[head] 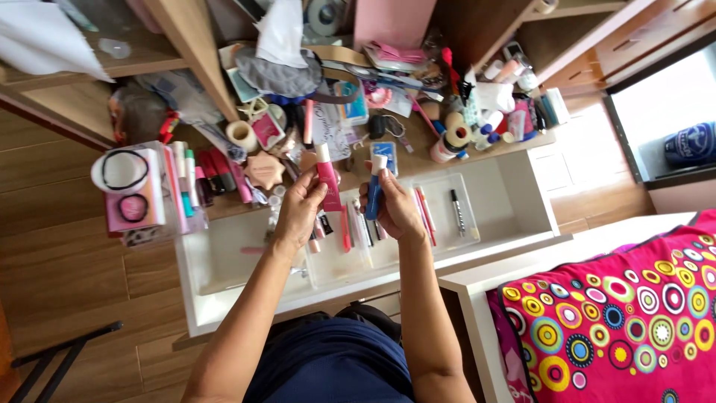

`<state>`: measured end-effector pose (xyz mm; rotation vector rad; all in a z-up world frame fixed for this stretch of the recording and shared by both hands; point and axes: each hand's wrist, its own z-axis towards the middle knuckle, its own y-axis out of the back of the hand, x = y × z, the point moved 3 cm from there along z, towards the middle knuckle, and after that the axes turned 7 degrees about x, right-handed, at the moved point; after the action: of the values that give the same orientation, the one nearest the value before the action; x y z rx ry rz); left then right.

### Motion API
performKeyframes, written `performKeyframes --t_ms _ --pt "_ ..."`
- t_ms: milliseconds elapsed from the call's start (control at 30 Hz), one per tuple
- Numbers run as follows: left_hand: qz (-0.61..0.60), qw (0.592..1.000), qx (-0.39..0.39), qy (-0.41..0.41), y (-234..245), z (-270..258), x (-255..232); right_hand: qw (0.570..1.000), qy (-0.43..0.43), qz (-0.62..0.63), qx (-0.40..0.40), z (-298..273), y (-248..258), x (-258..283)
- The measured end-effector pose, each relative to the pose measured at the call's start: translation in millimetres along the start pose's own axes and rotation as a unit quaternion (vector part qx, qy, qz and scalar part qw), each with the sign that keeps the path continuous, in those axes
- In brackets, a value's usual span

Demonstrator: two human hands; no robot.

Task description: Organizing various cosmetic items and makeup into a drawer and onto a shelf.

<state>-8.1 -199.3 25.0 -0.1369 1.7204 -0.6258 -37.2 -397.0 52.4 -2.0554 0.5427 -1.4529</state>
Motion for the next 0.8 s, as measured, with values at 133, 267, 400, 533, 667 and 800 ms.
performKeyframes --t_ms 133,267,400,533,667,800 --pt "0.023 1.000 0.004 0.010 -14 8 32 0.999 -0.005 0.030 0.010 -14 28 13" --pt "-0.045 0.994 -0.017 0.094 -33 8 44 1.000 -0.027 0.000 -0.004 -18 56 18" --pt "-0.009 0.993 -0.013 0.114 -46 11 69 0.997 -0.054 -0.058 -0.011 -22 77 26" --pt "0.016 0.988 -0.032 0.149 -67 12 85 0.997 -0.064 -0.049 0.011 -22 103 20" --pt "0.086 0.989 -0.002 0.122 -73 17 115 0.997 -0.068 -0.002 0.043 -22 122 16" --pt "0.105 0.989 -0.003 0.105 -76 27 144 0.994 -0.106 0.010 0.014 -21 142 9"
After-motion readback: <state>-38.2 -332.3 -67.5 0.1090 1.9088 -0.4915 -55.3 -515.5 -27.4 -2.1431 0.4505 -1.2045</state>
